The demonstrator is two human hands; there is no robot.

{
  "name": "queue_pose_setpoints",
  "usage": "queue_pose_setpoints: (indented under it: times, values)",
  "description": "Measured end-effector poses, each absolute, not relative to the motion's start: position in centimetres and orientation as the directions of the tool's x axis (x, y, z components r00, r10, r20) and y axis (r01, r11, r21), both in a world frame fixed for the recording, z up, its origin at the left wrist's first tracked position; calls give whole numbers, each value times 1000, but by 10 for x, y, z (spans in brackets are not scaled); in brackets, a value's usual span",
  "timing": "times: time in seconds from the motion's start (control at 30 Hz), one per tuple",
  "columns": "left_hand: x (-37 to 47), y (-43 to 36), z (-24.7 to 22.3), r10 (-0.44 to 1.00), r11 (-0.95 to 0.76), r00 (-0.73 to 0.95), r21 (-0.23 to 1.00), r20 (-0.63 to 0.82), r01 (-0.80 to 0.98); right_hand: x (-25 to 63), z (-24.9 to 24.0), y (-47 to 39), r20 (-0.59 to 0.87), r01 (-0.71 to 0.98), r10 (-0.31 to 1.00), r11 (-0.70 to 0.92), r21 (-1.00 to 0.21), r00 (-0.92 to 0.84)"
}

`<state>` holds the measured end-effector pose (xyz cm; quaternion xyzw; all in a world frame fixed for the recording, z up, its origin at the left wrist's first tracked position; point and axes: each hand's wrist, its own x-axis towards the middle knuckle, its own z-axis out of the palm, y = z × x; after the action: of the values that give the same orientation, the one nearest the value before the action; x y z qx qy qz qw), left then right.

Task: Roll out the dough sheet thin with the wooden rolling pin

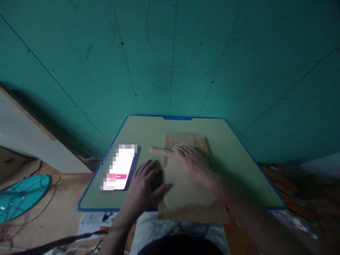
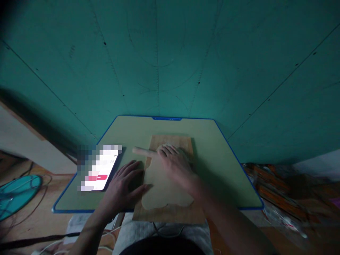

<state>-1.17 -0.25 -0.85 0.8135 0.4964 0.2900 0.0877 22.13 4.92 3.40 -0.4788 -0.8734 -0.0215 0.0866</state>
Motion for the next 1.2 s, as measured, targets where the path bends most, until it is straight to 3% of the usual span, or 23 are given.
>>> queue_pose_setpoints:
  times: [0.33,0.6,0.73,0.9,1.03,1.2]
  values:
    - [-10,-5,1,862,-498,357,467,361,731,237,27,0,248,872,849,488,-27,-467]
    - [-13,-2,-11,855,-504,359,432,376,748,241,35,73,177,914,903,404,-35,-392]
    - [-13,-2,-13,849,-506,348,423,397,752,229,38,93,129,890,888,451,-71,-440]
    - [-12,-2,-12,851,-503,345,422,397,754,224,35,64,207,835,837,536,-123,-507]
    - [-12,-2,-12,849,-506,353,410,394,759,241,29,36,257,847,844,514,-138,-470]
    - [-15,-6,-12,860,-485,313,458,402,745,254,20,-1,300,837,820,537,-108,-488]
